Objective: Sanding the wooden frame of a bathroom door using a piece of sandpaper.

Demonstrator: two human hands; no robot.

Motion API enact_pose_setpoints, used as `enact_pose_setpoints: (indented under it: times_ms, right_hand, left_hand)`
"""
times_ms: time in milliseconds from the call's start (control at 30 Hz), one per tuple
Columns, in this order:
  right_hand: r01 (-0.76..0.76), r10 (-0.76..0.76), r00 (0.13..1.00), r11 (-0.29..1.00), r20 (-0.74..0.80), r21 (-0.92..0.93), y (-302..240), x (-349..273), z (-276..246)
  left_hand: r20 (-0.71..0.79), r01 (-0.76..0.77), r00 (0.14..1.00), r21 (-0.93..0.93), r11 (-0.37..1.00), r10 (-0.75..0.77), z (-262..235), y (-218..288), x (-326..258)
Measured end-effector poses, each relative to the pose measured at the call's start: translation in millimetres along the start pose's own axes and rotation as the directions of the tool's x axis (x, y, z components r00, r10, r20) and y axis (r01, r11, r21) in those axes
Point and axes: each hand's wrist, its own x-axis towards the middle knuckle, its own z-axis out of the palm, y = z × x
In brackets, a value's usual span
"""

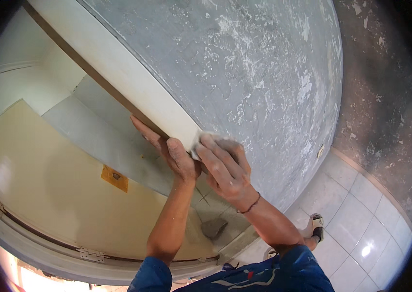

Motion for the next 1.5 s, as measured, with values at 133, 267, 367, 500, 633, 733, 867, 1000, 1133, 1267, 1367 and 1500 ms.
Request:
enact_pose_setpoints:
  times_ms: [133, 267, 367, 500, 633, 733, 867, 1000, 1133, 1267, 1367, 1500]
  right_hand:
    - [0.035, -0.037, 0.998, 0.998, -0.045, -0.048, 2, 12, 10]
    - [0.036, -0.034, 0.999, 0.997, 0.023, -0.075, 5, -24, 0]
    - [0.031, -0.033, 0.999, 0.998, -0.034, -0.047, 3, -2, 6]
    - [0.078, -0.081, 0.996, 0.995, -0.043, -0.057, 3, 11, 12]
    - [0.04, -0.038, 0.999, 0.999, 0.033, -0.035, -1, -12, -2]
    - [0.023, -0.023, 0.999, 1.0, 0.034, -0.001, -2, 1, 2]
    - [-0.01, 0.009, 0.999, 1.0, 0.031, 0.023, -6, 15, 5]
    - [0.055, -0.055, 0.997, 0.998, 0.057, -0.006, 3, -11, -2]
    - [0.026, -0.026, 0.998, 1.0, -0.049, 0.008, 0, 20, 9]
    - [0.028, -0.028, 1.0, 0.999, -0.002, -0.034, 2, 3, 6]
    - [0.029, -0.028, 0.998, 0.999, 0.051, -0.017, 7, -16, -4]
    - [0.043, -0.043, 0.999, 0.999, -0.023, -0.019, 2, 1, 6]
  left_hand:
    - [-0.02, 0.004, 1.0, -0.024, 1.0, -0.005, 0, 3, 1]
    - [-0.046, -0.002, 0.999, 0.053, 0.999, 0.004, -2, -3, -1]
    - [-0.049, 0.024, 0.999, 0.059, 0.998, -0.021, -1, -5, -2]
    - [-0.008, -0.046, 0.999, 0.031, 0.998, 0.046, -4, -3, 2]
    - [-0.039, 0.035, 0.999, 0.024, 0.999, -0.034, 0, -2, -2]
    - [-0.014, -0.026, 1.0, -0.013, 1.0, 0.026, 7, 8, -1]
    - [-0.036, 0.026, 0.999, -0.027, 0.999, -0.027, 2, 7, 1]
    - [-0.069, -0.015, 0.998, 0.008, 1.0, 0.015, 0, -3, 2]
    - [-0.025, -0.008, 1.0, 0.036, 0.999, 0.009, -1, -1, 3]
    - [-0.022, 0.043, 0.999, -0.014, 0.999, -0.043, -1, 0, -1]
    - [-0.051, 0.018, 0.999, 0.075, 0.997, -0.015, 0, -3, 1]
    - [-0.016, 0.016, 1.0, -0.052, 0.999, -0.017, -1, -2, 1]
